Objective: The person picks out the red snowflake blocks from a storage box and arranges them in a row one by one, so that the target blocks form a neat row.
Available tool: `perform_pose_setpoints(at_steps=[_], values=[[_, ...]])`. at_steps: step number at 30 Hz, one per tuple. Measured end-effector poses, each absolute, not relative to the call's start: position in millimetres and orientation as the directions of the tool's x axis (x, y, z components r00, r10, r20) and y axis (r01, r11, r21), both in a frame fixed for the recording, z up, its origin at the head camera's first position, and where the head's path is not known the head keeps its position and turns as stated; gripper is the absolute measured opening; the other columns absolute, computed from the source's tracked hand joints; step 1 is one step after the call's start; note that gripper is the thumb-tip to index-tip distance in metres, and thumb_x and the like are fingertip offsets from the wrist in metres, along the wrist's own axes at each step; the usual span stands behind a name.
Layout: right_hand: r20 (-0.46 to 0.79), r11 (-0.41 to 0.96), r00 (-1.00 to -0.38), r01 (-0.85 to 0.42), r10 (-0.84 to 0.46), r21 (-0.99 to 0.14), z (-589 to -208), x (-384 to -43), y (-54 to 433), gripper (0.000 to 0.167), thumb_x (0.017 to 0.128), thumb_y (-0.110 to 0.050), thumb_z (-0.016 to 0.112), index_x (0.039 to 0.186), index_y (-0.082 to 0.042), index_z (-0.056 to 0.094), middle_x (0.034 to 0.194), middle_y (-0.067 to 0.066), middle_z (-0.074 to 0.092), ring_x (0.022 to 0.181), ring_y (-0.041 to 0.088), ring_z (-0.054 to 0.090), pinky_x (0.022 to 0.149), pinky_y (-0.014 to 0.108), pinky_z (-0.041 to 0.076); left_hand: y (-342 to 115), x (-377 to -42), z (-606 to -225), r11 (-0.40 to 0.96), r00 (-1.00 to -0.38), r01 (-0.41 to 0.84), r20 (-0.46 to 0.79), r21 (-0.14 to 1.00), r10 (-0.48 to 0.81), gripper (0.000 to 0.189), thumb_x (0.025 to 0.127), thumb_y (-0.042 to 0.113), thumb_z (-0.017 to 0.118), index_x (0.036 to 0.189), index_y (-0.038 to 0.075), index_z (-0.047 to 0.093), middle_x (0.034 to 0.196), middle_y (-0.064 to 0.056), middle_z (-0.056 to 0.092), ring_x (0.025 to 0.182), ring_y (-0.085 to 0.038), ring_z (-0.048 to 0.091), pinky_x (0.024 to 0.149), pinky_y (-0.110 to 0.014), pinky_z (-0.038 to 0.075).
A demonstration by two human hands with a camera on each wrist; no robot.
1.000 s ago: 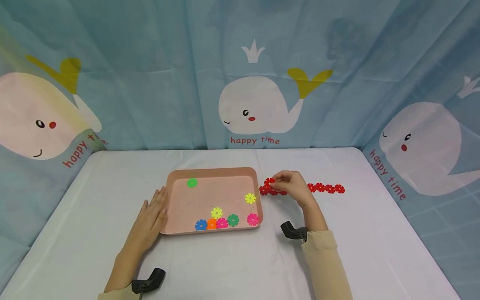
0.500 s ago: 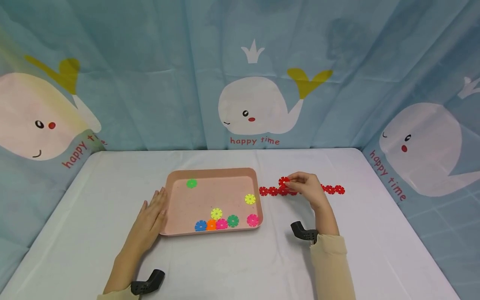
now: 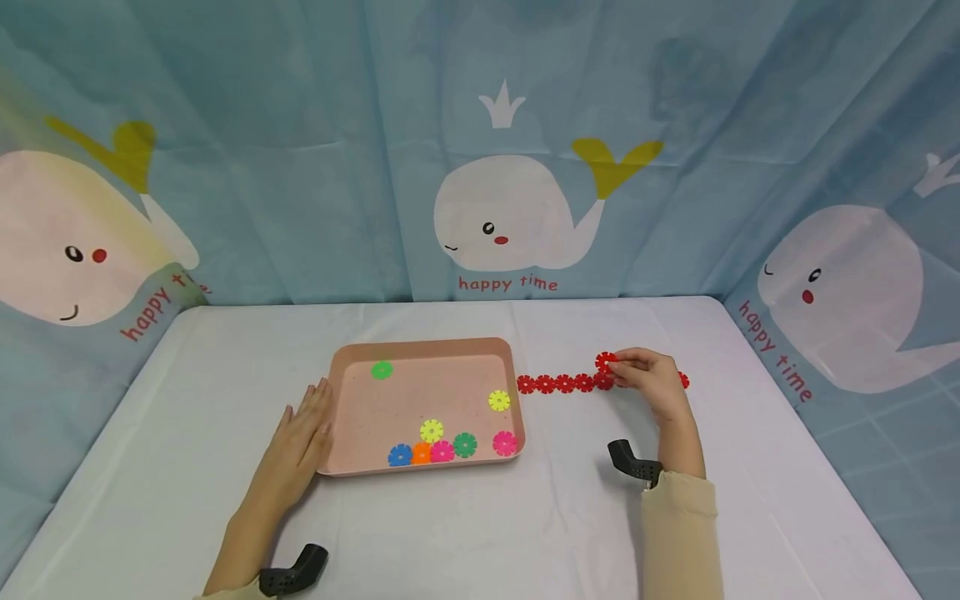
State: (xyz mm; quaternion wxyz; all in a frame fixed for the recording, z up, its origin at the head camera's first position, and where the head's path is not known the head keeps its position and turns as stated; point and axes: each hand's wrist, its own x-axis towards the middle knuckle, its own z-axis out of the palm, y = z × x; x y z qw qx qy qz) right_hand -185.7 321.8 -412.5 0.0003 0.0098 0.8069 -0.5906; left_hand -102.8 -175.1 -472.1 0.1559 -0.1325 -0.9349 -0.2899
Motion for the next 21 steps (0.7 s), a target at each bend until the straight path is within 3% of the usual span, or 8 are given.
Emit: perform_pose_setpoints(at_steps=[7,12,16,21], values=[[-0.023,0.2,-0.999,0.029,0.035,-0.979,-418.8,-184.8,336.4,0.021,0.09,-0.001,0.061,0.104,0.015,0.059,0.082,-0.007,0.068,0.072,0.008,0.066,0.068,0.019,0.054,-175.6,-101.9,-470.6,0.799,-0.914,0.337,0.375,0.498,0.153,0.049,0.1,0.019,0.042,0.145,0.0,0.034,0.15,-0.012,0.032,0.139,-0.031,0.026,0.107,-0.061,0.017],[-0.031,0.127,-0.998,0.039,0.06,-0.991,-424.2,-183.8,344.4,0.008,0.089,0.0,0.062,0.095,0.0,0.068,0.081,-0.006,0.069,0.071,0.01,0.067,0.068,0.02,0.055,-175.0,-102.5,-470.6,0.798,-0.913,0.341,0.377,0.497,0.155,0.049,0.1,0.017,0.042,0.144,-0.001,0.034,0.15,-0.013,0.032,0.138,-0.033,0.026,0.107,-0.062,0.018],[-0.03,0.073,-0.995,0.037,0.092,-0.997,-427.2,-182.1,351.1,0.015,0.089,0.002,0.061,0.087,-0.01,0.07,0.08,-0.005,0.069,0.07,0.01,0.068,0.068,0.02,0.055,-174.1,-102.3,-470.2,0.796,-0.913,0.341,0.379,0.5,0.152,0.049,0.099,0.015,0.044,0.144,-0.001,0.034,0.15,-0.014,0.032,0.138,-0.034,0.027,0.106,-0.062,0.018],[-0.04,-0.002,-0.989,0.04,0.145,-0.999,-426.4,-179.4,358.5,0.017,0.089,0.001,0.061,0.085,-0.012,0.071,0.08,-0.005,0.068,0.069,0.009,0.067,0.067,0.018,0.054,-175.2,-102.1,-470.1,0.796,-0.915,0.34,0.372,0.501,0.156,0.05,0.099,0.014,0.044,0.145,-0.001,0.034,0.15,-0.013,0.031,0.139,-0.033,0.026,0.107,-0.062,0.017]])
